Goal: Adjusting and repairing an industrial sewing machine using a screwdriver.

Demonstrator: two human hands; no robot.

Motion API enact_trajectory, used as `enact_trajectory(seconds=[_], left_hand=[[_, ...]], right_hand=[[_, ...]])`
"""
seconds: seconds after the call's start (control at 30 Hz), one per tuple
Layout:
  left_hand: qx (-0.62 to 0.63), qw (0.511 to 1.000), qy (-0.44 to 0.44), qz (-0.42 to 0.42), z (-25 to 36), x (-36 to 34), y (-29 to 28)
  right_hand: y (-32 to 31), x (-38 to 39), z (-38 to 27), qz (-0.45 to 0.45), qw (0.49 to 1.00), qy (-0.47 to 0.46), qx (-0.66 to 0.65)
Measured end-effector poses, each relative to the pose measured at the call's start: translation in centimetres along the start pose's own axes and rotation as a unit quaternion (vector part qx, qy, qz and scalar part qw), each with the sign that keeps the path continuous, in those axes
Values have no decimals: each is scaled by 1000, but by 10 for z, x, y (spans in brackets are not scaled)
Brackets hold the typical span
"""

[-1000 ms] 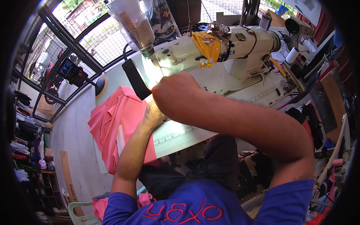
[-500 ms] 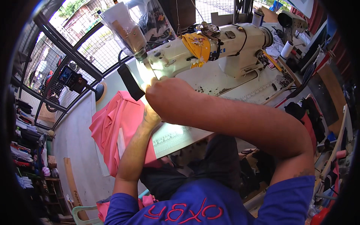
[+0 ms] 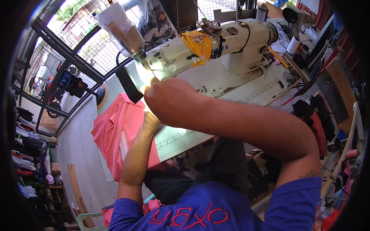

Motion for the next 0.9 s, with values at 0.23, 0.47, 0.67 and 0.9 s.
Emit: enact_trajectory(seconds=[0.23,0.47,0.67,0.9], left_hand=[[-40,998,-49,24,-7,-1,2],[53,996,-23,64,4,-3,2],[-31,998,-60,9,-11,5,5],[-63,998,-29,8,-18,17,-7]], right_hand=[[4,-1,-4,-17,999,-49,-8],[7,0,-6,-35,997,19,63],[12,-1,-5,-67,997,-45,9],[-11,26,0,94,988,38,-116]])
Point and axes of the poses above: each hand's wrist, its own x-axis away from the middle knuckle, its own y-axis out of the palm, z = x × y, the point moved 5 cm from there along -x, towards the middle knuckle, and after that the axes turned 7 degrees about z, right-handed, at the moved point
